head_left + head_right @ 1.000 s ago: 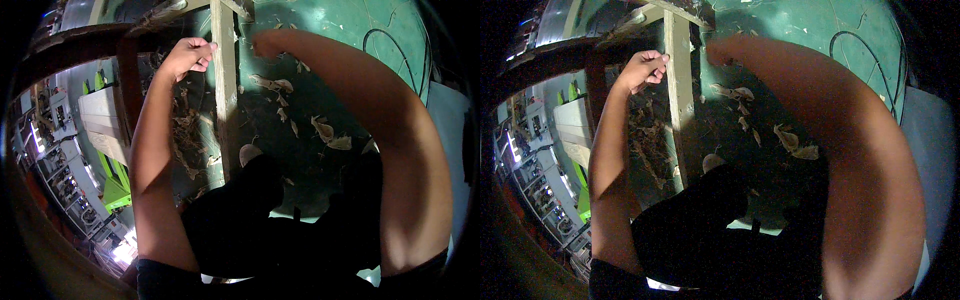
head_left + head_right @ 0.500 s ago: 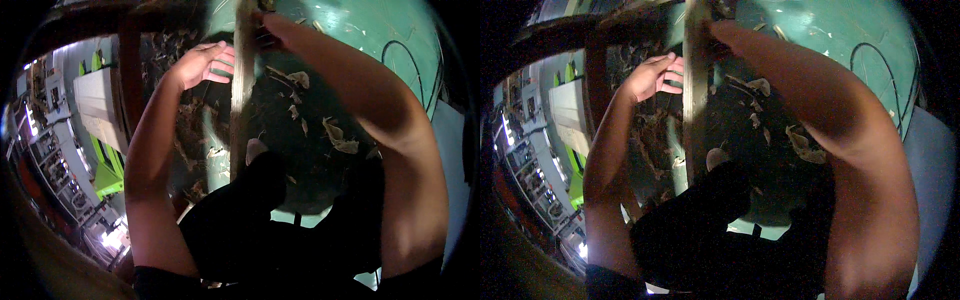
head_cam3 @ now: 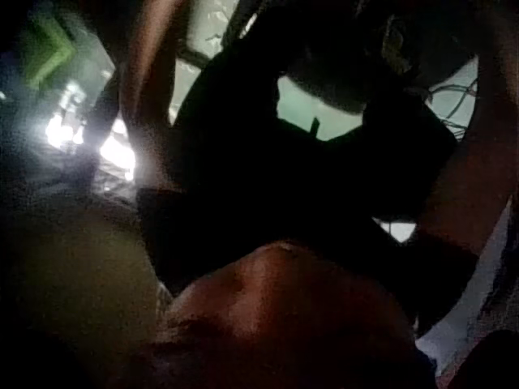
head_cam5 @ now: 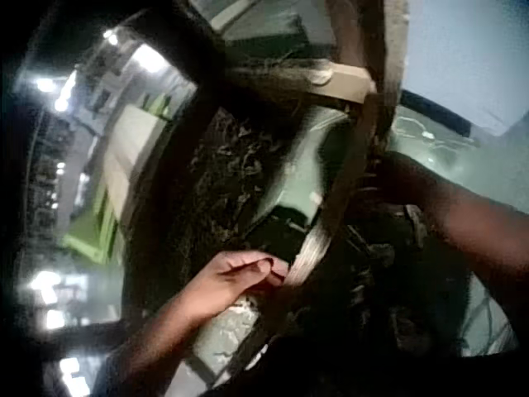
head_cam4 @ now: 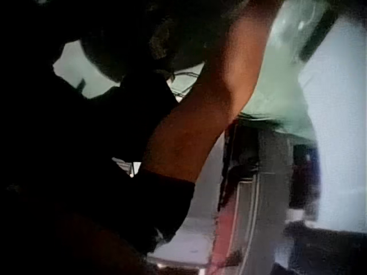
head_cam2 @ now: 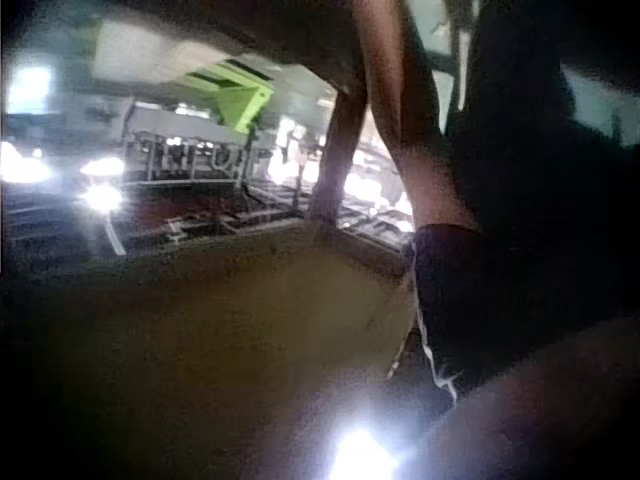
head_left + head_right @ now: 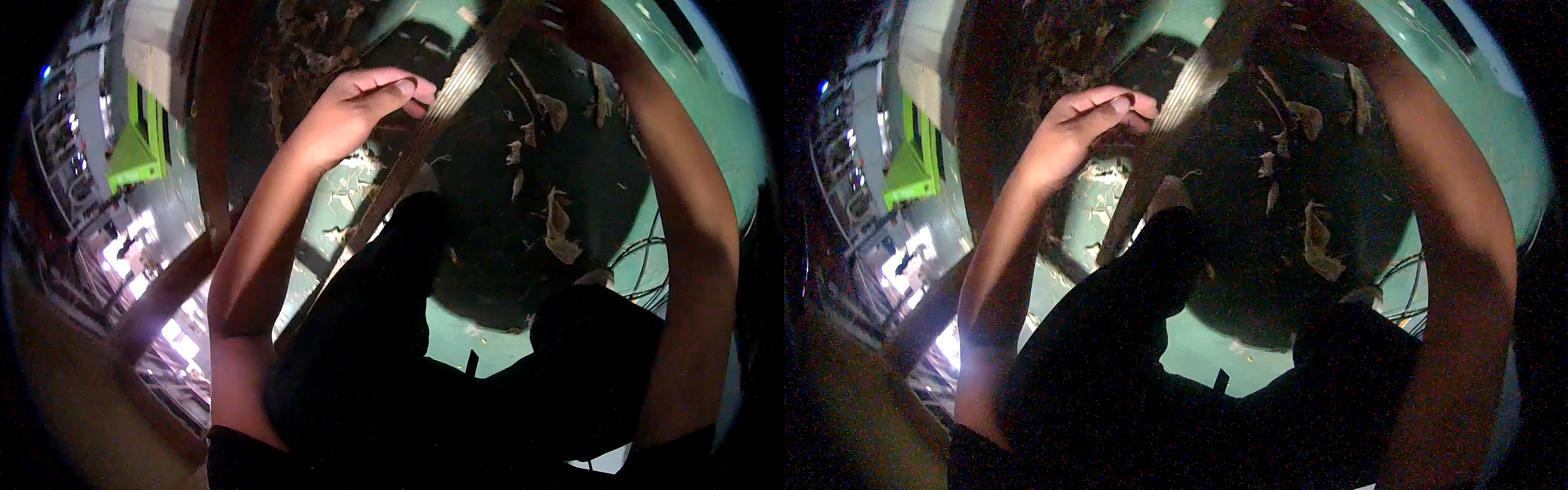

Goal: The person picks off small pieces of material from a wooden frame by hand while sitting on the floor, then stands up to move and arrange wooden panels on a table next to a large industrial machine.

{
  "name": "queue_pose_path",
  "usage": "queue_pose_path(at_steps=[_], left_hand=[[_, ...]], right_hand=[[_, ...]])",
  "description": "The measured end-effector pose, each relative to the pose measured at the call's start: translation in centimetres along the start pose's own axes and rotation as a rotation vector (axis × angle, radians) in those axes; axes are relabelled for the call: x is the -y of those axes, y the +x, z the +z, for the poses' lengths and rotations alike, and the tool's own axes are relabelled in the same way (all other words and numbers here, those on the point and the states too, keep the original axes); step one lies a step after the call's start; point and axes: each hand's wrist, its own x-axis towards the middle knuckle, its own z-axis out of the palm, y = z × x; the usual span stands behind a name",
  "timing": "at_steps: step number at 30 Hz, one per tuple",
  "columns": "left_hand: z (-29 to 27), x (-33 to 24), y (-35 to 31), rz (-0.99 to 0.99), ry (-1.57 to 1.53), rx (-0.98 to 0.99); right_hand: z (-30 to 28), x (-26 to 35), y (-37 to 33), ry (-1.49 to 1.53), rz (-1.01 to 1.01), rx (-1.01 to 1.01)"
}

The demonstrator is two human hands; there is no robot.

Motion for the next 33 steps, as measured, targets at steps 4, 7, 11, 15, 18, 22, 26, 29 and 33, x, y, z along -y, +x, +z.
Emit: queue_pose_path(at_steps=[4,7,11,15,18,22,26,29,33], left_hand=[[-0.1,3.2,-2.9,-0.103,-0.215,-0.171],[0.2,7.0,-6.6,-0.184,-0.105,-0.459],[1.7,13.0,-14.5,-0.245,0.157,-0.878],[7.8,18.1,-22.5,-0.291,0.100,-1.340],[16.2,22.5,-26.9,-0.303,0.172,-1.516],[21.8,21.9,-25.6,-0.460,0.156,-1.553],[19.6,21.3,-23.6,-0.404,-0.515,-1.740],[19.1,19.4,-22.6,-0.199,-1.036,-1.758],[19.8,20.9,-24.6,-0.255,-1.278,-1.750]], right_hand=[[-0.2,0.1,0.0,-0.176,-0.126,0.050],[-4.8,-0.2,2.8,-0.256,-0.181,0.094],[-9.9,0.2,5.0,-0.128,-0.136,0.260],[-10.7,0.2,6.8,-2.206,-0.808,0.239],[-9.2,0.1,6.9,-2.607,-0.737,0.183],[-10.4,1.4,6.7,-2.605,-1.062,0.251],[-12.2,2.3,7.5,-2.471,-1.526,0.337],[-11.9,2.7,6.7,-3.018,-0.980,0.248],[-9.1,1.3,5.0,-3.116,-0.499,0.112]])
